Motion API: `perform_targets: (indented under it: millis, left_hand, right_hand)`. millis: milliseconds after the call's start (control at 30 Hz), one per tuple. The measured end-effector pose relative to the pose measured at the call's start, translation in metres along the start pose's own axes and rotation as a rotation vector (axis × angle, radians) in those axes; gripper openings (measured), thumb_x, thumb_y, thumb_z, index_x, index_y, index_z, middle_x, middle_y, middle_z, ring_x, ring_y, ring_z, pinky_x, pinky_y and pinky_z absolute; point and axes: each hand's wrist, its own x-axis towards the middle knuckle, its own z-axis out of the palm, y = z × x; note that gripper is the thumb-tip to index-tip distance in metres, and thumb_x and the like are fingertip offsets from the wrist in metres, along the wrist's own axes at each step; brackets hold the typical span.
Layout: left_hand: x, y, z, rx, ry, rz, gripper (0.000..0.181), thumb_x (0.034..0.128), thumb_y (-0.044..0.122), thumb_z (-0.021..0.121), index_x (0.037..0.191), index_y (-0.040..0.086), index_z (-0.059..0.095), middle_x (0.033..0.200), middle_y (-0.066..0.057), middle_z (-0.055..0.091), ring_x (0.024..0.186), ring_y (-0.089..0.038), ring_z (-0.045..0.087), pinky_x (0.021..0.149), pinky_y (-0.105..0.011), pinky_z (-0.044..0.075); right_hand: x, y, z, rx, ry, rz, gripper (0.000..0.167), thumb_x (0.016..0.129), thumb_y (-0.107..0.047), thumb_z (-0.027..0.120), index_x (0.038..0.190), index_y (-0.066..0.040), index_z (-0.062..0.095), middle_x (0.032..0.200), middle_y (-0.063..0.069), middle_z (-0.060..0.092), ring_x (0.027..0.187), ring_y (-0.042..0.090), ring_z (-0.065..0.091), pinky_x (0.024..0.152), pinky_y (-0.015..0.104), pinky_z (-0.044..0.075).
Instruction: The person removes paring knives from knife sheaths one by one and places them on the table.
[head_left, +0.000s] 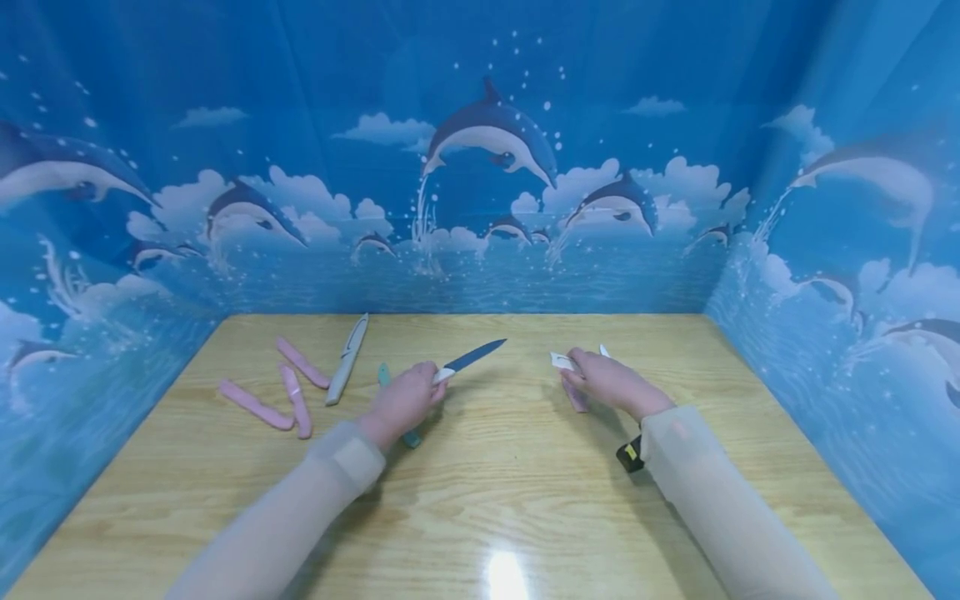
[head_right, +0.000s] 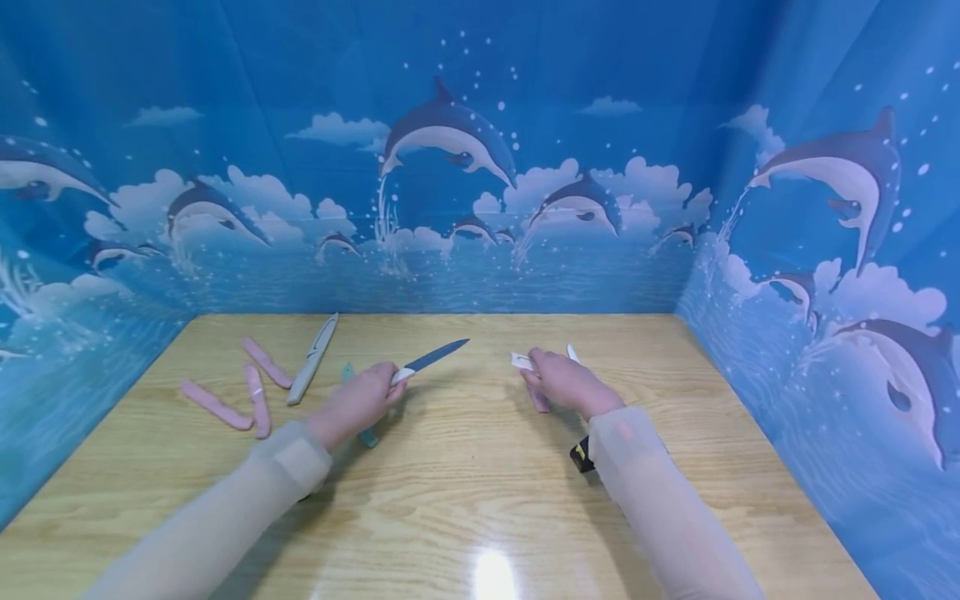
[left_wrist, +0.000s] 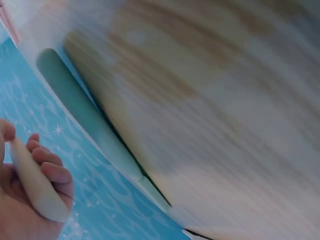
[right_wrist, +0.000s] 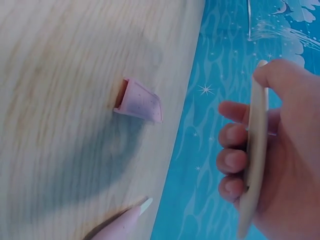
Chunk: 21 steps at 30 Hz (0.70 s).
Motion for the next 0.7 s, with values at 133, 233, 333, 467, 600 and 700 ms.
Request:
perform_targets:
  millis: [133, 233, 333, 467, 600, 700]
  left_hand:
    - [0.002, 0.006, 0.003, -0.058, -0.019, -0.041, 0.025, 0.1013, 0.025, 0.050, 0.102, 0.000, 0.054, 0.079, -0.006, 0.052, 0.061, -0.014, 0.048, 0.053, -0.026, 0.044]
    - [0.005, 0.011, 0.005, -0.063, -0.021, -0.056, 0.028, 0.1018, 0.025, 0.049, 0.104, -0.002, 0.055, 0.080, -0.007, 0.053, 0.061, -0.015, 0.050, 0.055, -0.027, 0.046]
    - [0.006, 0.017, 0.008, -0.037, 0.000, -0.051, 0.030, 0.1018, 0.026, 0.049, 0.104, -0.003, 0.056, 0.081, -0.009, 0.056, 0.062, -0.017, 0.053, 0.057, -0.030, 0.049]
    - [0.008, 0.025, 0.013, 0.001, 0.044, -0.047, 0.030, 0.1017, 0.027, 0.049, 0.099, -0.002, 0.058, 0.079, -0.010, 0.058, 0.062, -0.018, 0.054, 0.058, -0.032, 0.050]
    - [0.010, 0.035, 0.016, 0.040, 0.067, -0.052, 0.032, 0.1013, 0.029, 0.049, 0.093, -0.001, 0.058, 0.075, -0.009, 0.057, 0.059, -0.018, 0.053, 0.053, -0.033, 0.048]
    - [0.012, 0.043, 0.017, 0.068, 0.079, -0.076, 0.034, 0.1009, 0.032, 0.049, 0.092, 0.000, 0.058, 0.075, -0.009, 0.058, 0.061, -0.019, 0.054, 0.054, -0.033, 0.049]
  right_hand:
    - [0.002, -0.001, 0.002, -0.077, 0.034, 0.020, 0.024, 0.104, -0.024, 0.043, 0.107, -0.003, 0.053, 0.072, 0.002, 0.065, 0.065, 0.016, 0.056, 0.073, 0.034, 0.044]
    - [0.004, -0.003, 0.004, -0.147, 0.054, 0.029, 0.024, 0.103, -0.026, 0.044, 0.103, -0.005, 0.055, 0.069, 0.001, 0.065, 0.063, 0.013, 0.053, 0.070, 0.033, 0.044]
    - [0.006, -0.007, 0.005, -0.200, 0.069, 0.046, 0.027, 0.103, -0.030, 0.046, 0.100, -0.005, 0.057, 0.073, 0.002, 0.065, 0.066, 0.014, 0.055, 0.073, 0.037, 0.047]
    - [0.010, -0.012, 0.006, -0.278, 0.106, 0.077, 0.033, 0.101, -0.034, 0.049, 0.101, -0.004, 0.061, 0.087, 0.007, 0.065, 0.076, 0.019, 0.060, 0.078, 0.044, 0.051]
    - [0.014, -0.018, 0.009, -0.306, 0.117, 0.123, 0.038, 0.100, -0.036, 0.050, 0.103, 0.000, 0.062, 0.091, 0.011, 0.064, 0.077, 0.022, 0.060, 0.077, 0.045, 0.051]
    - [0.017, -0.024, 0.011, -0.293, 0.100, 0.153, 0.039, 0.101, -0.036, 0.047, 0.098, 0.000, 0.062, 0.085, 0.010, 0.063, 0.072, 0.021, 0.058, 0.076, 0.043, 0.050]
